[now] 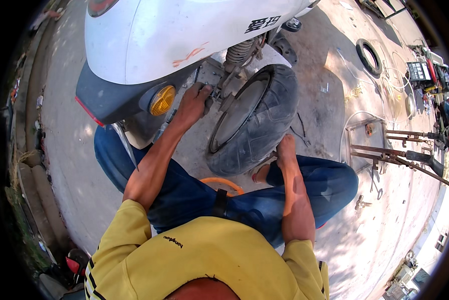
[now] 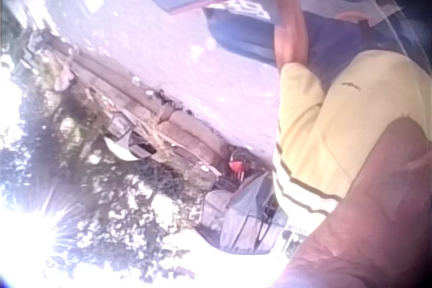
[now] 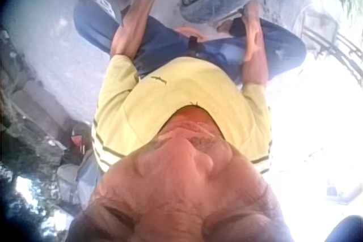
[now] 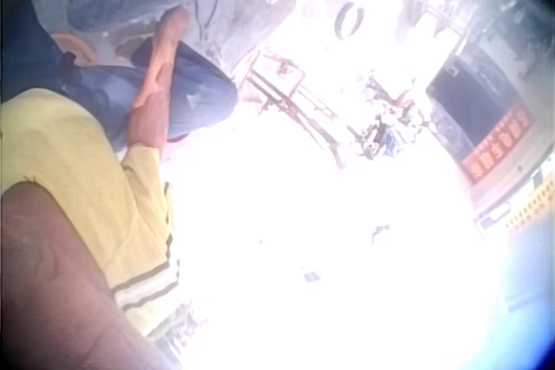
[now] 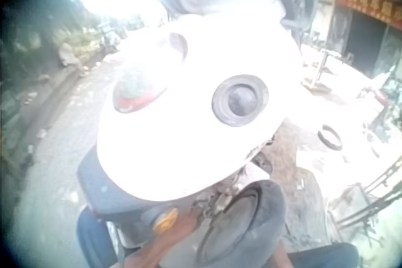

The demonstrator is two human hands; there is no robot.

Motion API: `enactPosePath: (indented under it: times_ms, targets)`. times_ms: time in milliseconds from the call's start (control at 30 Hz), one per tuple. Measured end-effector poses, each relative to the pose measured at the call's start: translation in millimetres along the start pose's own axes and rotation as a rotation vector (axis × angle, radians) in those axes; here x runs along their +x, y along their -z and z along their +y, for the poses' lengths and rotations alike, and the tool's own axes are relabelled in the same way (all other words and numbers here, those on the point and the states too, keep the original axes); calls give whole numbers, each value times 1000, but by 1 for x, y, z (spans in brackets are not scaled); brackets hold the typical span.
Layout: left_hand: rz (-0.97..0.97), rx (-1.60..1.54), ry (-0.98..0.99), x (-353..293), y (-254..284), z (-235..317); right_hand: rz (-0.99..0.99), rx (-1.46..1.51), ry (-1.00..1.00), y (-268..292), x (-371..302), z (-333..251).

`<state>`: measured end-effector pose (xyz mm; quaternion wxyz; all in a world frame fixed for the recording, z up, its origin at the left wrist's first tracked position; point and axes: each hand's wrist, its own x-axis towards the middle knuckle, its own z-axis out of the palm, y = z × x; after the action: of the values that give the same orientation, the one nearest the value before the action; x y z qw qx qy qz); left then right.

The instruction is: The person removes the rear tire of a white scooter using a cordless impact wrench and hand tools, then installs a new tire and secures it with bolts. The person also uses a screwdriver to adjust the tire alignment.

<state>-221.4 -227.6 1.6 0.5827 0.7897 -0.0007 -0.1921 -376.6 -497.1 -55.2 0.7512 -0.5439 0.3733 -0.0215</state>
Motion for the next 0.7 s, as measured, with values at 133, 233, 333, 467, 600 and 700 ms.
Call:
enactPosePath:
  times_ms: [133, 233, 333, 467, 600, 700]
  targets:
    - [16, 4, -10, 2, -2, -5, -9, 22, -40, 7, 1, 7]
    - [22, 99, -36, 1, -2, -2, -41, -51, -105, 22, 6, 12]
    - [92, 222, -71, 13, 0, -21, -45, -59, -171, 12, 4, 10]
    - [30, 230, -63, 16, 1, -14, -75, -101, -277, 14, 5, 5]
    - [30, 175, -10, 17, 0, -5, -70, -173, -344, 13, 6, 3]
    - [10, 50, 54, 10, -3, 5, -90, -182, -406, 12, 7, -1]
